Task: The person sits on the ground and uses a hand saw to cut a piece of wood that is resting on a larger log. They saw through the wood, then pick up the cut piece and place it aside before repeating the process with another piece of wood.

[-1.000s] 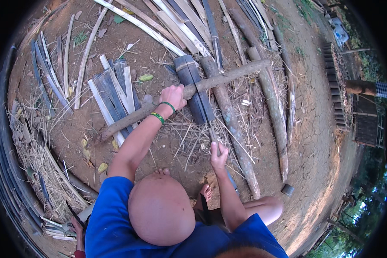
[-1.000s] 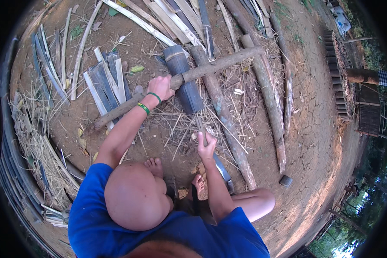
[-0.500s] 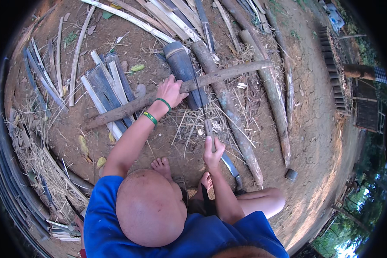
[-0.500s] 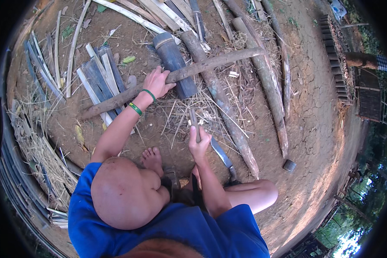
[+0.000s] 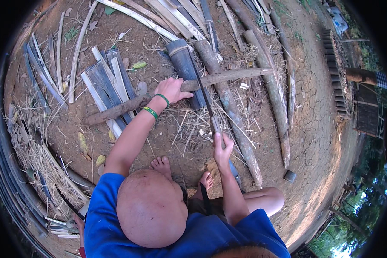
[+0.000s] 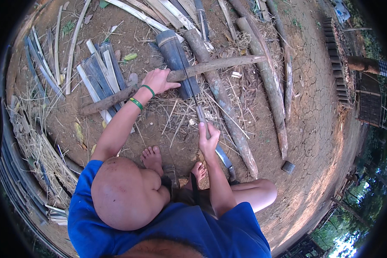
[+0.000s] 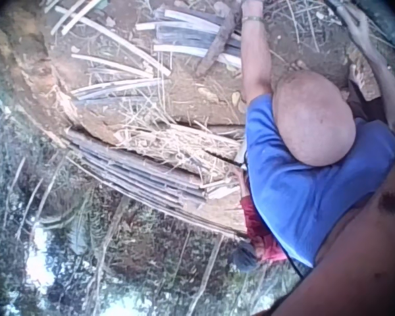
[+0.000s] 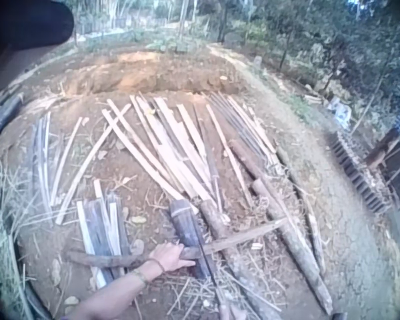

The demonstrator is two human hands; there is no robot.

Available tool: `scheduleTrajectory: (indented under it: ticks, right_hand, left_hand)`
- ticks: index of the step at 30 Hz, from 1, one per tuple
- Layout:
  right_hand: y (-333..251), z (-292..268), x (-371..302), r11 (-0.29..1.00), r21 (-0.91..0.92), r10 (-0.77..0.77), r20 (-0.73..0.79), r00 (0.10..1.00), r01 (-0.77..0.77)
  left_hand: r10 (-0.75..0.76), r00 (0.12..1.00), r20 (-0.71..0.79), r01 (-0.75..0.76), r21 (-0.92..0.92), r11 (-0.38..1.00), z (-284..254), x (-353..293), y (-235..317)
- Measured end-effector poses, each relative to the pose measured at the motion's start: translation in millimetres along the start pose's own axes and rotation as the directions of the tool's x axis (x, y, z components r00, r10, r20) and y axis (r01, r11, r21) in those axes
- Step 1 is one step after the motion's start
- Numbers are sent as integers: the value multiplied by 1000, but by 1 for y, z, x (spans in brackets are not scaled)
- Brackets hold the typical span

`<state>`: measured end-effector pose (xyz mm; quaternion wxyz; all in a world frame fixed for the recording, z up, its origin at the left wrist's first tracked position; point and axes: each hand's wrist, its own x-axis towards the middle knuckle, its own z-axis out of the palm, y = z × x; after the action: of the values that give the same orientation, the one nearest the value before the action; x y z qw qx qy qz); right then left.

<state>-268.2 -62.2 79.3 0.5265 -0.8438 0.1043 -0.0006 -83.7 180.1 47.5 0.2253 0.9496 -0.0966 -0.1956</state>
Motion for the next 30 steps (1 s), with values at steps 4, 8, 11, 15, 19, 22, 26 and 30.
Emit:
scheduleTrajectory:
  ticks: [4, 8, 11, 15, 19, 22, 26, 30]
  right_hand:
    - [6, -22, -26, 996, 35, 78, 35, 996, -79]
    - [1, 9, 22, 996, -82, -13, 39, 999, 16]
    - [6, 31, 57, 997, 71, -1, 53, 999, -3]
    - [31, 0, 6, 996, 42, -85, 29, 996, 83]
    - [-14, 46, 78, 997, 57, -58, 33, 998, 56]
    - [-13, 51, 91, 997, 29, -77, 39, 996, 75]
    - [53, -11, -28, 1000, -25, 5, -56, 998, -6]
    - [25, -11, 16, 996, 67, 52, 1, 999, -52]
  left_hand:
    - [14, 1000, 1, -14, -16, 1000, -3, 7, -3]
    - [10, 1000, 13, -10, -10, 1000, 11, 2, -1]
    - [14, 999, 49, -13, -18, 1000, 2, 16, -1]
    - [-36, 993, 117, 38, -19, 999, -8, 19, -5]
    - [35, 986, 164, -30, -34, 999, 0, 10, 9]
    - [-73, 993, 94, 77, -34, 996, -13, 13, 5]
    - [-116, 992, 41, 117, -39, 992, -22, 41, -4]
    - [-123, 992, 9, 123, -44, 991, -18, 36, -8]
